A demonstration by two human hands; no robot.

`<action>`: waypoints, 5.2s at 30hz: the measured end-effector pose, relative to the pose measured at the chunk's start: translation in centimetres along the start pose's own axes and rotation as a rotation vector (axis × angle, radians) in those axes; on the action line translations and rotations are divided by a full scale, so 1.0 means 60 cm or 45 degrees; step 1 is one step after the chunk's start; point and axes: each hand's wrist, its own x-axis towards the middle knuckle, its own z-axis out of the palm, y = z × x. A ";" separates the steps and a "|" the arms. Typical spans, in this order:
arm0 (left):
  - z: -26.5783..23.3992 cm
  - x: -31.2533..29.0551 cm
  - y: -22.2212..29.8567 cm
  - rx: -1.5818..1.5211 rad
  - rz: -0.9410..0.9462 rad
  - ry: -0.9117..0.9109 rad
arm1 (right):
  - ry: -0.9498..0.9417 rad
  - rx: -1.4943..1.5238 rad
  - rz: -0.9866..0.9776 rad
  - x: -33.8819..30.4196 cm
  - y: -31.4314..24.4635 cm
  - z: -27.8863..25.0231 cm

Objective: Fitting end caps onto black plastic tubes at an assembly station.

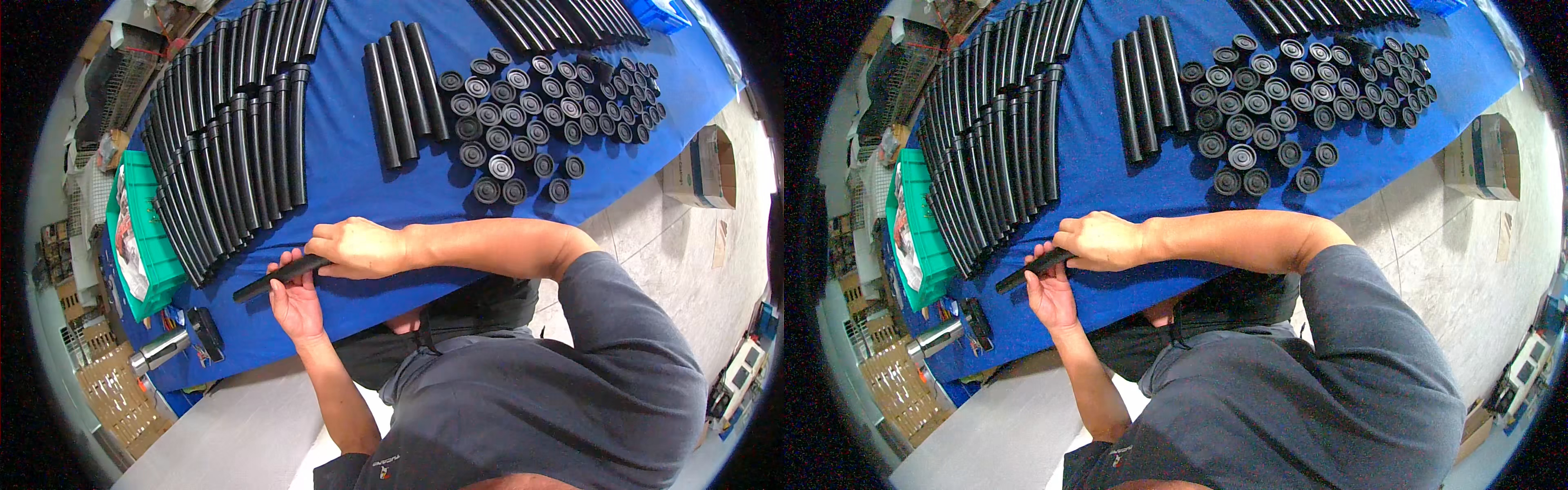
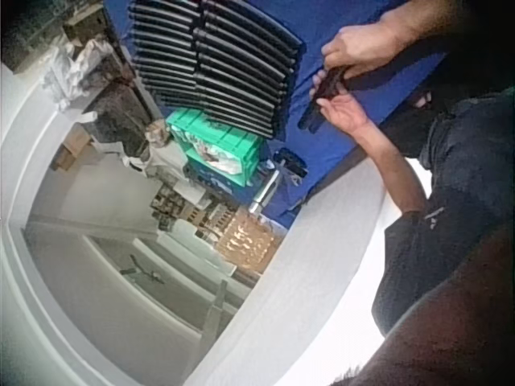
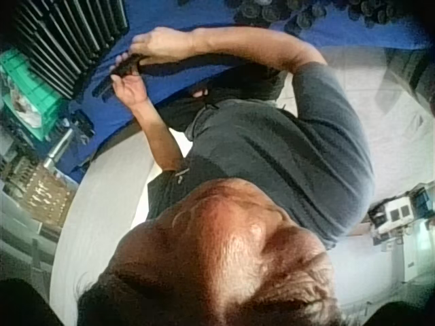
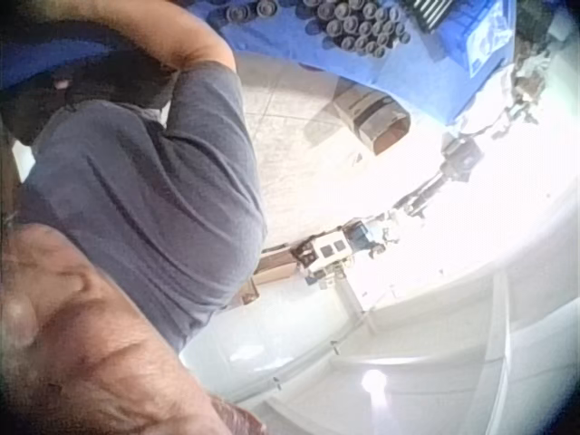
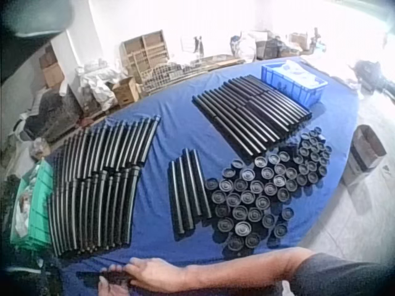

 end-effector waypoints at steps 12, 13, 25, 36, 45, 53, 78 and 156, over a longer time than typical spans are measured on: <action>-0.003 -0.003 -0.004 0.000 -0.003 -0.030 | -0.057 0.171 0.043 0.000 0.012 -0.012; 0.002 0.000 -0.006 0.042 -0.003 -0.014 | -0.082 0.140 0.065 0.001 0.018 -0.012; 0.017 0.002 -0.007 0.032 0.041 0.008 | -0.095 0.277 0.152 0.010 0.014 -0.016; 0.091 -0.052 0.121 2.301 0.760 0.398 | -0.227 0.422 0.376 0.021 -0.013 -0.055; 0.142 -0.023 0.075 2.797 0.433 -0.427 | -0.340 0.541 0.281 0.020 -0.005 -0.055; 0.155 -0.038 0.075 2.797 0.291 -0.369 | -0.358 0.561 0.276 0.022 -0.007 -0.057; 0.176 0.309 0.174 3.405 0.432 0.074 | -0.428 0.720 0.379 0.027 0.016 -0.059; 0.305 0.269 -0.127 2.498 0.830 -0.719 | -0.325 0.155 -0.097 0.018 0.029 -0.014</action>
